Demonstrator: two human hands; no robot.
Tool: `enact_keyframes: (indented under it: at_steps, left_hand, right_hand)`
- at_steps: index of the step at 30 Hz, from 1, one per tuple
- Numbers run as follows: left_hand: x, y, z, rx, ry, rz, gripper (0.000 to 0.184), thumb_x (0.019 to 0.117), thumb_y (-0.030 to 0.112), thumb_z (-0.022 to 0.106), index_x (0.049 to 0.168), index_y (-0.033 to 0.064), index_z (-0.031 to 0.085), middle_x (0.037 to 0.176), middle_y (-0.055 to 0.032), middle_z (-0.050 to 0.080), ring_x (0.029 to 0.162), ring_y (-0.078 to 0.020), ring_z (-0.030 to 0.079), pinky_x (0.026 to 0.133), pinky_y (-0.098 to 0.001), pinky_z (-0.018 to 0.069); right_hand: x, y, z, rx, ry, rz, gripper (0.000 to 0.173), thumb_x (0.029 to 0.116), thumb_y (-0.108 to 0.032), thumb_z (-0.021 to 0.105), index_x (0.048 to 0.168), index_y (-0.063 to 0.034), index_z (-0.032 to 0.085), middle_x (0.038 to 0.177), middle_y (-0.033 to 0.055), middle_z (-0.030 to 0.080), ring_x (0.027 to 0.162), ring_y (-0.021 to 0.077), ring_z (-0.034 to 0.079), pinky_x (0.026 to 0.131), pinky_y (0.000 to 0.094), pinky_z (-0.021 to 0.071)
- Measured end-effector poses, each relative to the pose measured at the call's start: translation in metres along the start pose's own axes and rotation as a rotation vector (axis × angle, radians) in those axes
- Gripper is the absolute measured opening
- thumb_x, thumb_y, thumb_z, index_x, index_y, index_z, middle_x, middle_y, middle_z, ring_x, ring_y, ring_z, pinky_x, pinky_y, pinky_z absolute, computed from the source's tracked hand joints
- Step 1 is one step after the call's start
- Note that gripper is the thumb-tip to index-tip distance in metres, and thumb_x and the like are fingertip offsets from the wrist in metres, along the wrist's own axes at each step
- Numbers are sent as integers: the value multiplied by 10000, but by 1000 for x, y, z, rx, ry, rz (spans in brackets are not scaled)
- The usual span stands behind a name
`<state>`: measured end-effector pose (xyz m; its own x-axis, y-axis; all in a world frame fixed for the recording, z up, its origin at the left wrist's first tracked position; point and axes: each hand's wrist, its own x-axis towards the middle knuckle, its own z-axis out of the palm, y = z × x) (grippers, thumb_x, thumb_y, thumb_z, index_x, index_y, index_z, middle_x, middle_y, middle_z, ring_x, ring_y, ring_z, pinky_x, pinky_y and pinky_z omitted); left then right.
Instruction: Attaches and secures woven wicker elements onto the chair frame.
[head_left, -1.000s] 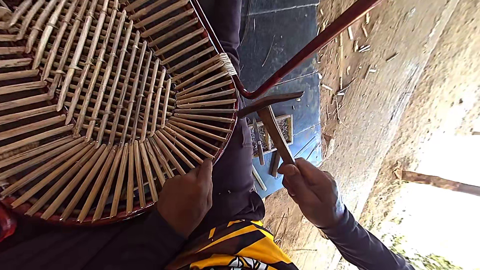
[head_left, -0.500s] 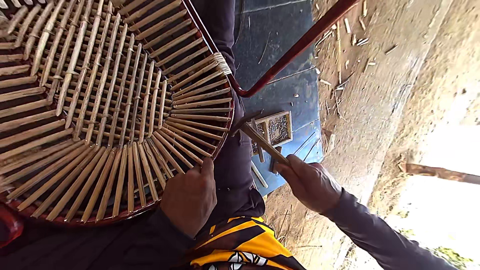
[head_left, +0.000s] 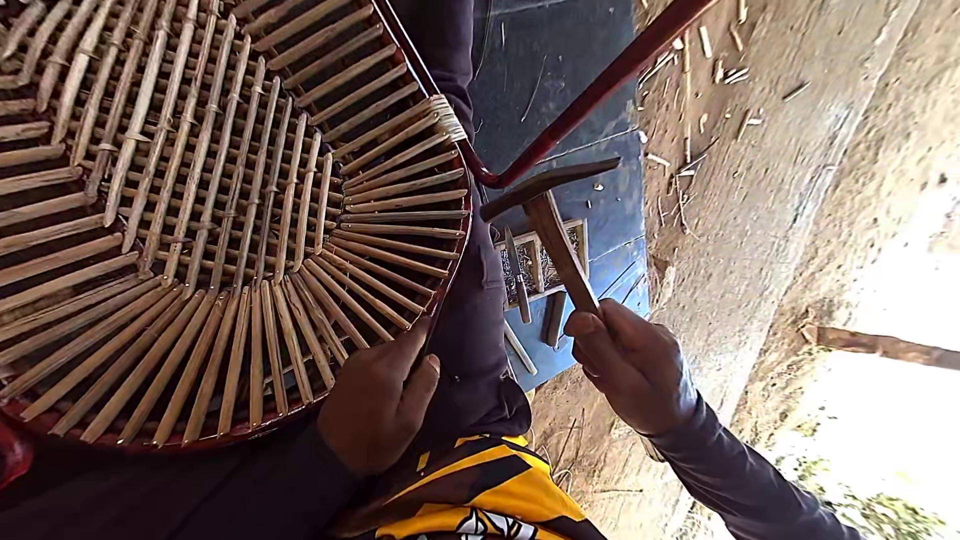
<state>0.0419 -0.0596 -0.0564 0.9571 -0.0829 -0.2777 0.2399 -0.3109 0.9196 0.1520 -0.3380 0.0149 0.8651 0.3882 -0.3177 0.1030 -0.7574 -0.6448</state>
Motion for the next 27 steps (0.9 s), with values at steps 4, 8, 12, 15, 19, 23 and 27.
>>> enact_keyframes:
  at_steps: [4, 8, 12, 15, 19, 23, 27]
  left_hand:
    - [2, -4, 2, 22, -22, -14, 483, 1065, 334, 446, 1431, 58, 599, 686, 73, 643, 514, -29, 582, 487, -268, 562]
    - [3, -4, 0, 26, -32, -23, 476, 1064, 328, 444, 1428, 65, 604, 656, 81, 625, 492, -26, 566, 468, -261, 548]
    - [5, -3, -2, 17, -51, -40, 468, 1064, 324, 438, 1424, 80, 611, 638, 87, 608, 473, -23, 552, 450, -253, 538]
    - [5, 0, -3, 37, -57, -51, 470, 1060, 320, 434, 1414, 71, 618, 645, 88, 622, 478, -14, 558, 457, -247, 540]
    - [6, 6, -9, 26, -112, -110, 466, 1066, 332, 417, 1414, 94, 614, 619, 83, 617, 457, -34, 572, 441, -268, 551]
    - [5, 3, -7, 83, -63, -81, 466, 1048, 322, 435, 1396, 83, 633, 610, 67, 609, 464, -56, 564, 446, -302, 538]
    - [7, 5, -6, 118, -71, -73, 484, 1056, 328, 416, 1430, 91, 610, 618, 80, 602, 473, -38, 556, 457, -280, 534]
  right_hand:
    - [1, 0, 3, -21, -24, -22, 335, 1074, -432, 467, 905, -175, 603, 558, -80, 461, 411, 74, 431, 358, 289, 375]
    - [0, -1, 0, -148, -67, -67, 353, 1076, -443, 448, 876, -184, 578, 540, -100, 422, 414, 47, 407, 366, 271, 350]
    - [-1, -20, -17, -309, -7, -142, 338, 1064, -422, 464, 879, -179, 611, 547, -106, 434, 427, 39, 415, 375, 280, 340]
    - [-10, -40, -28, -156, 159, -169, 364, 1092, -426, 436, 1012, -114, 605, 640, -30, 519, 473, 93, 493, 400, 321, 435]
    - [2, -9, -19, -462, -165, -76, 411, 1063, -474, 394, 846, -158, 544, 508, -57, 423, 407, 132, 464, 369, 377, 388]
    - [11, -6, -17, -305, -97, -78, 365, 1061, -453, 461, 850, -185, 592, 519, -95, 429, 402, 62, 418, 360, 306, 353]
    - [6, -31, -18, -103, 95, -110, 326, 1081, -381, 465, 971, -123, 632, 599, -57, 488, 443, 78, 451, 380, 301, 392]
